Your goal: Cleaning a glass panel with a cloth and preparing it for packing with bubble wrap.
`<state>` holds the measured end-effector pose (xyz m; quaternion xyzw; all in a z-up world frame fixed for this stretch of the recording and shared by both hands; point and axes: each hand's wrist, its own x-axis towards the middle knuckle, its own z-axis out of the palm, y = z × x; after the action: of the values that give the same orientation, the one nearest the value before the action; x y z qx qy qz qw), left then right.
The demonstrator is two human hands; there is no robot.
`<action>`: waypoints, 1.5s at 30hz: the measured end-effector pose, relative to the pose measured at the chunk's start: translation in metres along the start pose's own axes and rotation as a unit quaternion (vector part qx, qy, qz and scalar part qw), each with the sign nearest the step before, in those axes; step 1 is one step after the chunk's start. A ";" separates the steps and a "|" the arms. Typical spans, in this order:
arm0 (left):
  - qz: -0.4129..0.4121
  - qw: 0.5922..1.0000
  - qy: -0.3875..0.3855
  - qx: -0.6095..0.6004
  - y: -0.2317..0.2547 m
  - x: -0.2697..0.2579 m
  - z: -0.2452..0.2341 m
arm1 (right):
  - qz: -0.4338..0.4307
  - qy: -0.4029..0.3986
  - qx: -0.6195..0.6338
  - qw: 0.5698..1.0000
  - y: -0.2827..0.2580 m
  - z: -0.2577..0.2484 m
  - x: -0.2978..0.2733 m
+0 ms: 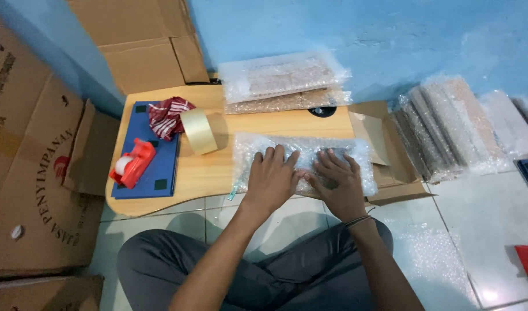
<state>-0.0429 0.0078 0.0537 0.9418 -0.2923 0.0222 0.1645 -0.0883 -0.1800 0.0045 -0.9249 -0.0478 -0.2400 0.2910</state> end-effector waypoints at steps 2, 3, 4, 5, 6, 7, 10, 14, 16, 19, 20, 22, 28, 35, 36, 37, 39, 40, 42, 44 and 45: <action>0.028 0.999 0.010 -0.011 0.006 -0.005 -0.006 | 0.001 0.000 0.001 1.000 -0.003 -0.001 0.001; 0.059 0.998 0.018 -0.020 0.009 -0.007 -0.009 | 0.006 0.001 0.002 1.000 -0.005 -0.001 0.002; 0.056 0.998 0.021 -0.020 0.007 -0.009 -0.003 | 0.002 -0.001 0.002 1.000 -0.005 -0.001 0.001; 0.055 0.997 0.044 -0.019 0.006 -0.010 0.003 | 0.008 0.000 0.009 1.000 -0.005 0.000 0.001; 0.056 0.996 0.068 -0.018 0.005 -0.011 0.010 | 0.014 0.001 0.015 1.000 -0.004 -0.001 0.000; 0.053 0.996 0.071 -0.019 0.006 -0.013 0.009 | 0.010 -0.001 0.015 1.000 -0.005 -0.002 0.000; 0.024 0.994 0.098 -0.046 0.005 -0.020 0.005 | 0.014 -0.005 0.019 1.000 -0.006 -0.004 0.000; 0.006 0.981 0.162 -0.105 -0.011 -0.038 -0.016 | 0.011 -0.002 0.014 1.000 -0.001 0.000 0.000; -0.022 0.982 0.151 -0.110 -0.021 -0.051 -0.021 | 0.006 0.002 0.014 1.000 0.003 0.002 -0.001; -0.087 0.994 0.058 -0.045 -0.034 -0.065 -0.007 | 0.015 0.005 0.017 1.000 0.003 0.002 -0.001; -0.105 0.993 0.025 -0.047 -0.035 -0.067 -0.002 | 0.019 0.004 0.018 1.000 0.003 0.002 -0.002; -0.120 0.991 -0.009 -0.049 -0.036 -0.066 -0.001 | 0.026 0.005 0.017 1.000 -0.002 0.001 -0.001; -0.135 0.990 -0.023 -0.041 -0.042 -0.060 -0.002 | 0.015 0.020 -0.017 1.000 -0.003 0.003 -0.004; -0.124 0.984 0.112 -0.055 -0.025 -0.065 -0.003 | 0.025 0.049 0.002 0.999 -0.007 0.003 -0.004; -0.123 0.983 0.123 -0.062 -0.023 -0.067 0.000 | 0.031 0.047 0.016 0.998 -0.009 0.002 -0.004; -0.122 0.983 0.122 -0.062 -0.026 -0.069 0.007 | 0.032 0.048 0.016 0.998 -0.010 0.001 -0.003; -0.128 0.979 0.135 -0.079 -0.032 -0.073 0.020 | 0.035 0.051 0.053 0.997 -0.013 -0.001 0.000; -0.127 0.980 0.135 -0.078 -0.029 -0.075 0.016 | 0.035 0.052 0.053 0.997 -0.011 0.000 0.001; -0.120 0.973 0.180 -0.078 -0.023 -0.081 0.010 | 0.032 0.073 0.080 0.994 -0.007 0.000 -0.001; -0.118 0.963 0.221 -0.097 -0.016 -0.088 0.006 | 0.048 0.047 0.118 0.991 -0.008 -0.011 0.000; -0.116 0.950 0.264 -0.116 -0.013 -0.090 0.004 | 0.062 0.023 0.156 0.985 -0.008 -0.016 0.001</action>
<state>-0.1108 0.0657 0.0337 0.9041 -0.1273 0.2167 0.3456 -0.0956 -0.1830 0.0207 -0.8635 -0.0203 -0.2317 0.4475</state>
